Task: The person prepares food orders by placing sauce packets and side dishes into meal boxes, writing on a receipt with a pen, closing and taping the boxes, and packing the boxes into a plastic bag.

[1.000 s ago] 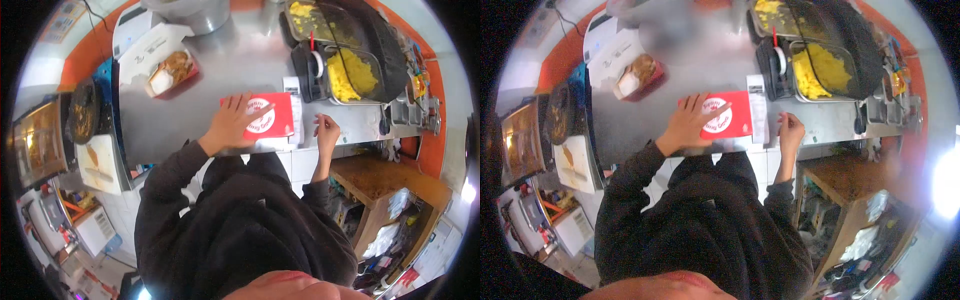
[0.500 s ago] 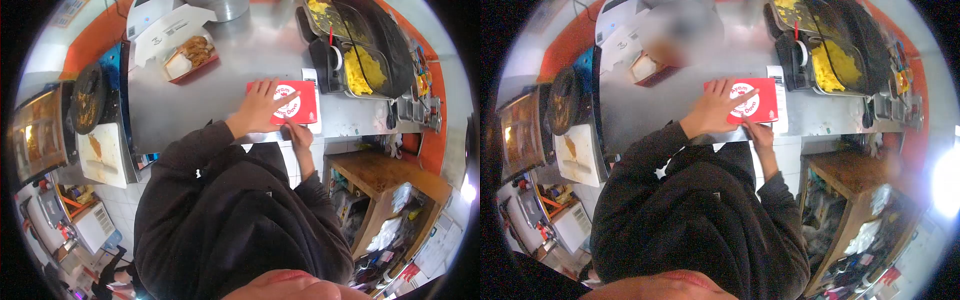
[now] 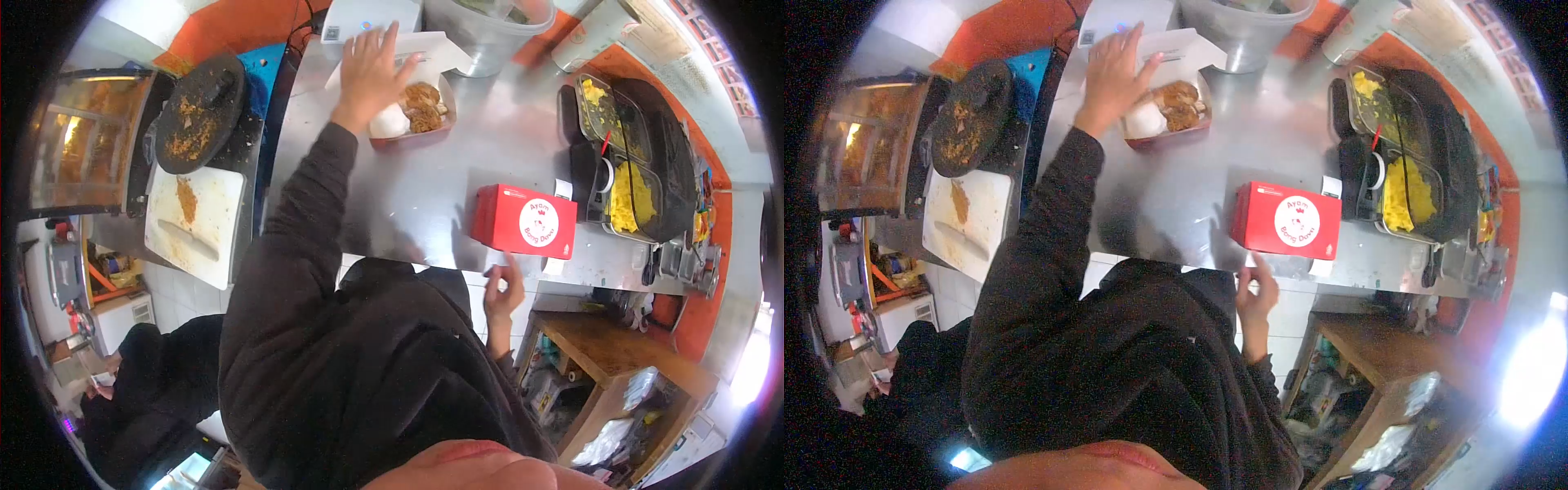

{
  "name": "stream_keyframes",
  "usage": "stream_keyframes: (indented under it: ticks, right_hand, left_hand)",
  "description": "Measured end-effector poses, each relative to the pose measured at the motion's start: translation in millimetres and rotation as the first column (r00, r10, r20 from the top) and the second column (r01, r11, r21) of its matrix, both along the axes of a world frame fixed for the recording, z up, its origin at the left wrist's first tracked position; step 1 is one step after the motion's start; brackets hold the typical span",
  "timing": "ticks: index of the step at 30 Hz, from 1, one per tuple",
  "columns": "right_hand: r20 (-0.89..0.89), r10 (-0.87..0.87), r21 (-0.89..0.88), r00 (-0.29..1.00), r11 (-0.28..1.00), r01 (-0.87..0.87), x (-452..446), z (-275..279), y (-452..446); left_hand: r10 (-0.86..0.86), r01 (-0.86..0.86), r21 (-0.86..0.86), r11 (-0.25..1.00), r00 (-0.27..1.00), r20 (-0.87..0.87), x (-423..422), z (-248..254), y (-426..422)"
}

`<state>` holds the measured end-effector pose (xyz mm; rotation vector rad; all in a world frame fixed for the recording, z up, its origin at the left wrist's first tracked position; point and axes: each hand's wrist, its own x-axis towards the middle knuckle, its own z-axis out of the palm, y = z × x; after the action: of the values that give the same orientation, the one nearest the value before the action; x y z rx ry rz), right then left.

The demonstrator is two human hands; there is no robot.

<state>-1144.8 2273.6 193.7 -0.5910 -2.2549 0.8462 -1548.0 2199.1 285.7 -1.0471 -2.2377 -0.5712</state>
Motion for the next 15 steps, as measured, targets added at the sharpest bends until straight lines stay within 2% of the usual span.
stream_keyframes:
  ticks: [1,2,5,8,10,12,14,15]
  right_hand:
    - [0.06,0.063,0.008,0.996,0.998,-0.064,-13.1,5.3,-9.5]
    - [0.02,0.149,0.085,0.989,0.985,-0.15,-28.9,14.3,-18.3]
    - [0.005,0.368,0.089,0.93,0.926,-0.367,-60.1,24.1,-34.7]
    - [-0.009,0.428,0.105,0.904,0.899,-0.425,-76.8,29.0,-42.7]
    - [0.003,0.416,0.104,0.909,0.904,-0.414,-84.7,28.8,-44.4]
    - [-0.007,0.392,0.114,0.92,0.914,-0.389,-91.2,28.5,-45.8]
    - [-0.042,0.352,0.126,0.935,0.93,-0.344,-98.7,26.2,-50.0]
    - [-0.068,0.291,0.134,0.954,0.95,-0.281,-102.9,26.4,-52.3]
  left_hand:
    - [-0.051,0.063,-0.091,0.994,0.99,0.133,-13.5,2.9,-9.3]
    - [-0.088,0.137,-0.172,0.975,0.96,0.266,-23.5,6.7,-13.8]
    - [-0.055,0.184,-0.259,0.948,0.897,0.438,-28.0,50.9,-6.6]
    - [-0.038,0.378,-0.198,0.905,0.533,0.845,-77.8,28.9,15.9]
    - [-0.136,0.49,-0.01,0.872,0.262,0.955,-102.7,-28.6,30.1]
    - [-0.227,0.588,-0.271,0.762,0.634,0.739,-121.1,-111.0,42.3]
    - [-0.083,0.347,-0.369,0.862,0.816,0.572,-64.1,-116.7,28.2]
    - [-0.096,0.304,-0.315,0.899,0.839,0.536,-36.8,-118.7,20.0]
